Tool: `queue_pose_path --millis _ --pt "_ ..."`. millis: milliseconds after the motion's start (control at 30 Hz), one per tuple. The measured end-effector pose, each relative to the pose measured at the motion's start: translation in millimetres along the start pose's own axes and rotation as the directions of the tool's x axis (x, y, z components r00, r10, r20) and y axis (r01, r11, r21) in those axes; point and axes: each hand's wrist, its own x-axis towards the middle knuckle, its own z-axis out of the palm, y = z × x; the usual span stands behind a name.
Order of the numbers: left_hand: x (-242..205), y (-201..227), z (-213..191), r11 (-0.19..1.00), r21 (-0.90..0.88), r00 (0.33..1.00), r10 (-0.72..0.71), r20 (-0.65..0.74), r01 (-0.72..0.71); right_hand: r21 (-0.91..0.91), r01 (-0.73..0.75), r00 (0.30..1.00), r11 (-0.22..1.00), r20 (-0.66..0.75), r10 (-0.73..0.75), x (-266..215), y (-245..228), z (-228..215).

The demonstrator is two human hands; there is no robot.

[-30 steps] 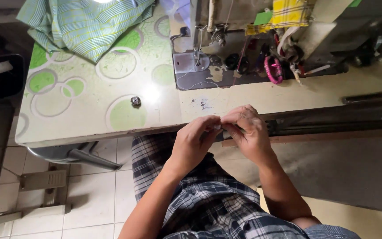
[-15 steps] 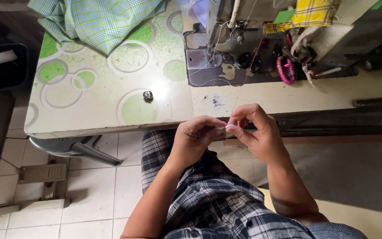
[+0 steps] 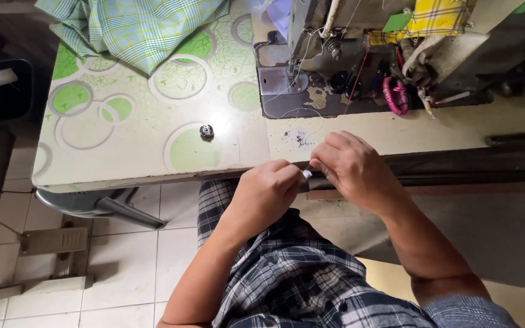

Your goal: The person is preparing an industrial sewing machine by winding a bobbin and threading the needle.

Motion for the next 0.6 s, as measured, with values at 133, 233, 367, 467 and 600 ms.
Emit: queue_pose_path --millis 133,233,367,467,600 --pt "0.0 -16.5 19.3 0.988 0.135 0.973 -0.045 -0.228 0.077 0.103 -0.03 1.0 0.994 -0.006 0.03 -20.0 5.7 36.1" --pt "1.7 -4.1 4.8 0.772 -0.623 0.887 -0.37 -0.275 0.129 0.372 -0.101 0.992 0.923 -0.032 0.121 -16.3 -7.1 43.9" --pt "-11.6 6.2 -5.9 0.365 -0.888 0.881 -0.466 0.086 0.28 0.577 -0.166 0.976 0.799 -0.018 0.216 -15.0 9.4 58.2" --pt "-12.9 -0.9 -6.3 0.725 -0.608 0.935 -0.343 0.086 0.322 0.539 -0.165 0.978 0.826 -0.018 0.207 -10.8 2.2 43.8" --pt "-7.1 -7.9 -2.5 0.658 -0.689 0.889 -0.457 -0.043 0.305 0.44 -0.111 0.994 0.891 0.041 0.103 -13.2 -18.9 40.7"
